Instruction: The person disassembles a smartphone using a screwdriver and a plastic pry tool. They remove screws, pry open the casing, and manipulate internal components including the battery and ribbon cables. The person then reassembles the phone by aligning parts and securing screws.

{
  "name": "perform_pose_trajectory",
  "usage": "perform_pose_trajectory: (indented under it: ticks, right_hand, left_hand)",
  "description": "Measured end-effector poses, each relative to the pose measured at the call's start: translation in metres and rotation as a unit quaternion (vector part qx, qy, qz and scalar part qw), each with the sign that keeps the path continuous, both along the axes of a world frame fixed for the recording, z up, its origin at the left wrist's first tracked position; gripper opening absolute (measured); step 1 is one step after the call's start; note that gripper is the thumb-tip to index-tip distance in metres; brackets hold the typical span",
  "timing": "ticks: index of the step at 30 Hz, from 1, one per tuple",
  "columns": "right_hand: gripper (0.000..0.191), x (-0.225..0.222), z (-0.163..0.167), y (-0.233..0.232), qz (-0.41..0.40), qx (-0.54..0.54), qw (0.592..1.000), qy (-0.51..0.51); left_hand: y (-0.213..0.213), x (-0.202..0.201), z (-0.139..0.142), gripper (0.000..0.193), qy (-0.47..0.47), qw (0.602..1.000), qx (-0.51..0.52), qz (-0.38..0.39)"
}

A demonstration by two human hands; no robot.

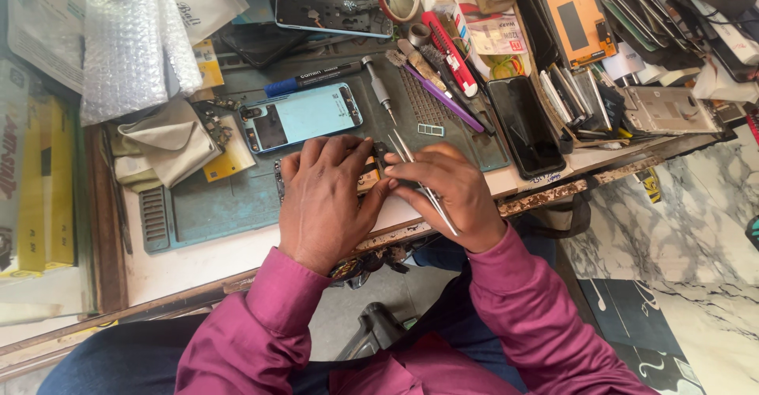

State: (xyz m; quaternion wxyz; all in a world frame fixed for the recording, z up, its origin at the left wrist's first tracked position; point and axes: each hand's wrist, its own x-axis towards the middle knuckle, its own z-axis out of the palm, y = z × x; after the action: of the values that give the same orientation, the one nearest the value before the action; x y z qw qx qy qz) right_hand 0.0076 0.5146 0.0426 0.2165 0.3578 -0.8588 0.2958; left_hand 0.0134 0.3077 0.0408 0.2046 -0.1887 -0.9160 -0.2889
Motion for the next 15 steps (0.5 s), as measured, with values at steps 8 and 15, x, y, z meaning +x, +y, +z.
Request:
perform_pose_trajectory:
  ticks: [8, 15]
  right_hand:
    - [0.022, -0.011, -0.019, 0.009, -0.046, -0.183, 0.981, -0.051]
    - [0.016, -0.023, 0.012, 0.003, -0.097, -0.197, 0.975, -0.039]
  left_hand:
    - [0.003, -0.003, -0.007, 0.057, 0.023, 0.999, 0.024, -0.007]
    - [-0.026, 0.013, 0.014, 0.061, 0.034, 0.999, -0.030, 0.010]
